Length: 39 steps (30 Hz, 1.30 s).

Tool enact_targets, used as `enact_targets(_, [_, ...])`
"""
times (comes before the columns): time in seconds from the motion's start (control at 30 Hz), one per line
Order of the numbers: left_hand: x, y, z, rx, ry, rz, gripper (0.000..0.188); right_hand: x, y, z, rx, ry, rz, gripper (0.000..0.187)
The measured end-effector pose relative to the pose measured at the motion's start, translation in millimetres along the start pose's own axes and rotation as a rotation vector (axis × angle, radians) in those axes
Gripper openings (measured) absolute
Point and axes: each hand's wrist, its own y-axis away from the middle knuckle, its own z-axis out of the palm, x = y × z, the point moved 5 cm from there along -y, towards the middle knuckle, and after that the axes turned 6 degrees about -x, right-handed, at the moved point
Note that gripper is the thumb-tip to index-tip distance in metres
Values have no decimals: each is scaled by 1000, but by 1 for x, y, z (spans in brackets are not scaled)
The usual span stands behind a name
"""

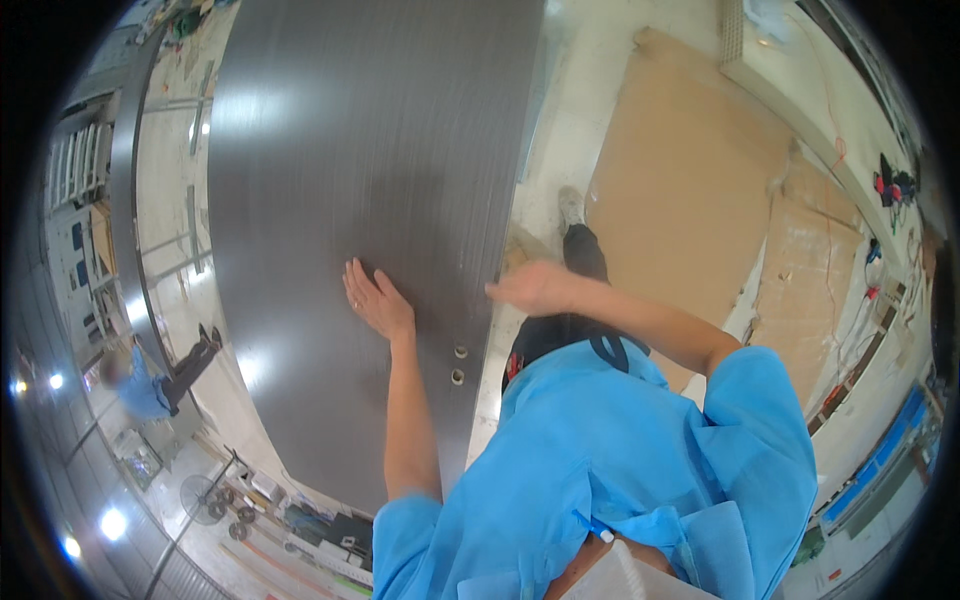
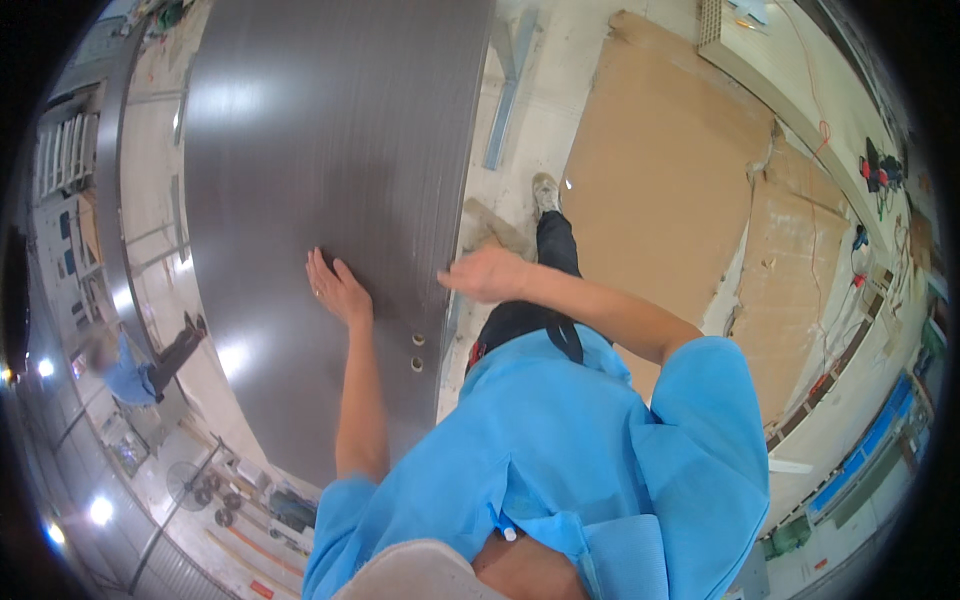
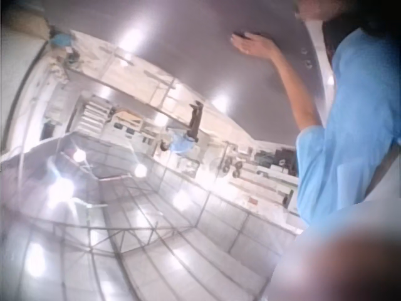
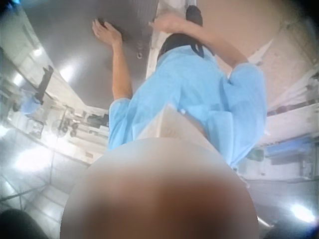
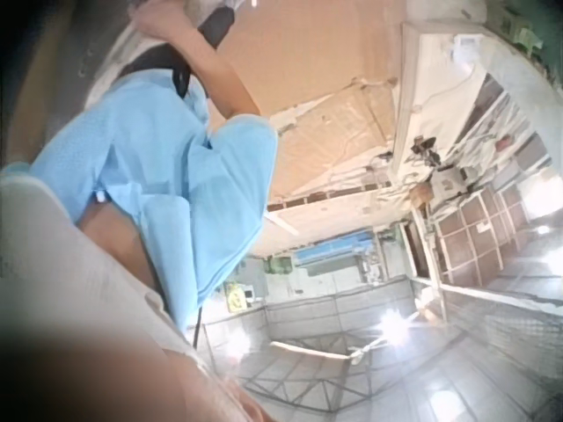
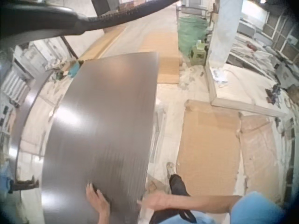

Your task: The person scrapes the surface of a large dark panel with a small metal tool, moving along the edges and across the face. They reposition the panel and continue scraping different sections, occasionally pausing to adjust their grip or stance.

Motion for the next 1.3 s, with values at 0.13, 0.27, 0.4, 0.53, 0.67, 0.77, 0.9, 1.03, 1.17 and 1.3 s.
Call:
enact_targets(0.13, [4,-2,-3,0,-5,-8,55,143,-17,-129,738,0,296,35])
enact_targets(0.27, [3,-2,-4,10,-48,11,55,247,-23,-194,1003,-45,288,33])
enact_targets(0.4, [-1,0,-1,5,-32,4,55,210,-26,-140,1010,77,183,37])
enact_targets(0.53, [2,1,1,-9,-24,-12,57,77,-7,-21,787,152,194,49])
enact_targets(0.67, [45,-11,16,12,-34,22,61,-20,9,41,497,-100,-113,42])
enact_targets(0.77, [121,-28,41,-97,-84,299,64,10,11,6,554,-126,-22,36])
enact_targets(0.9, [218,-52,57,-269,-91,647,65,148,27,-111,928,-427,415,27])
enact_targets(1.03, [295,-107,68,-289,-72,716,63,292,24,-262,1108,-376,469,27])
enact_targets(1.17, [361,-167,91,-281,-48,695,60,434,-15,-400,1187,-320,454,25])
enact_targets(1.3, [396,-197,104,-323,-57,638,58,560,-50,-498,1205,-230,496,25])
